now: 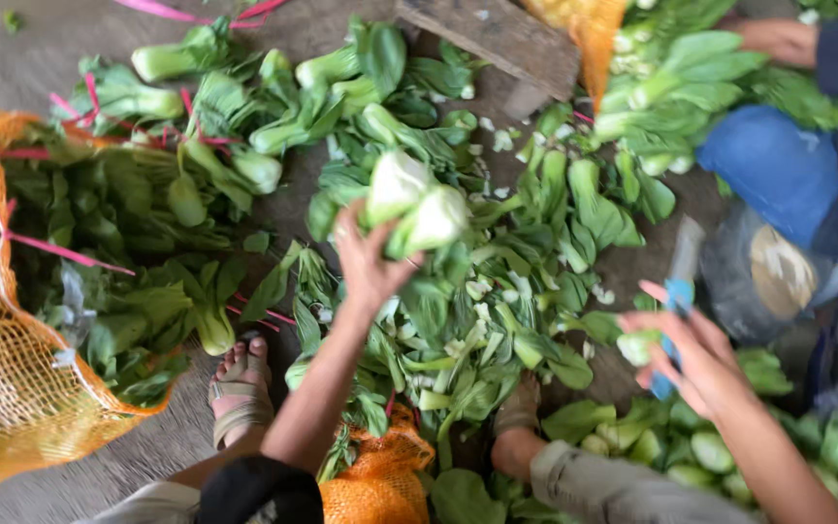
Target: The person sits on the floor and uses a small knife to trim the base of bok choy stalks. They repeatedly pick up individual heads, cut off the root end, and place the trimmed pieces aside.
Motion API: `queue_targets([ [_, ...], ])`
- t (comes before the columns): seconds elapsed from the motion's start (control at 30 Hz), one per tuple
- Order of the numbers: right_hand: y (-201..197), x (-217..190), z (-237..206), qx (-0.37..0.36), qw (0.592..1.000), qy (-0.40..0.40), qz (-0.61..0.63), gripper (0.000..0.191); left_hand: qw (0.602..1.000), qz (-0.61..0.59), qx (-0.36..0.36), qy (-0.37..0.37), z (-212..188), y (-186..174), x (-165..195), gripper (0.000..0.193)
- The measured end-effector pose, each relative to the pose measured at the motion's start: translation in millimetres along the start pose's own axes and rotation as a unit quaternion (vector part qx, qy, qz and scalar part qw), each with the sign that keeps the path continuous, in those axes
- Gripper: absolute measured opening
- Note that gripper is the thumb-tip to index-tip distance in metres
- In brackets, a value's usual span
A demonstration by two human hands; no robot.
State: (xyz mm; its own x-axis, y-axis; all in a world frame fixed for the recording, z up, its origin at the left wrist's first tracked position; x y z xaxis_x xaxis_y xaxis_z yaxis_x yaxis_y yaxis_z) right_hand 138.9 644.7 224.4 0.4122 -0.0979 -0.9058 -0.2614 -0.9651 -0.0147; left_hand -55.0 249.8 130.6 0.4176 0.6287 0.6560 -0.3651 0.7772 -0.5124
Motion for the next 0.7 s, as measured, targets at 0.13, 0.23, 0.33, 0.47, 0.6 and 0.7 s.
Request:
queue_targets([
  [0.13, 93, -39, -33, -0.199, 0.96, -0.177, 0.087, 0.094, 0.991, -0.126, -0.009, 0.033, -66, -4, 132, 0.059],
  [0.23, 128, -49, -53, -0.193, 0.956, -0.216, 0.041, 0.109, 0.986, -0.152, -0.022, 0.073, -94, -20, 179, 0.061],
  [0.33, 127, -63, -66, -0.143, 0.956, -0.253, -0.038, 0.096, 0.959, -0.257, -0.071, 0.094, -96, -30, 190, 0.075],
  [0.47, 118, -85, -95, -0.193, 0.922, -0.327, -0.078, 0.084, 0.82, -0.541, -0.184, -0.02, -88, -15, 190, 0.091],
  [0.6, 122, -89, -127, -0.212, 0.858, -0.411, -0.226, 0.081, 0.814, -0.493, -0.294, -0.088, -91, 3, 188, 0.112],
  [0.7, 107, -77, -121, -0.162, 0.918, -0.307, -0.19, 0.089, 0.886, -0.371, -0.266, -0.086, -76, -4, 169, 0.086],
])
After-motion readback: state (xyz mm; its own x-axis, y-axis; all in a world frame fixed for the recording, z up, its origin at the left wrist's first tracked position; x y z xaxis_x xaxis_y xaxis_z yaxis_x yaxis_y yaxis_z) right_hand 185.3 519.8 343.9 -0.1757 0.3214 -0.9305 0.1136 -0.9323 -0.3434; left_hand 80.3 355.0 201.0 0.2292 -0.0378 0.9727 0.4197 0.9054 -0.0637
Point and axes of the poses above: each hand's wrist, its own z-axis towards the middle knuckle, its own y-axis out of the palm, x = y × z, the point moved 9 cm from there along z, towards the middle knuckle, and after that the axes turned 9 degrees about z, right-handed, at the moved point
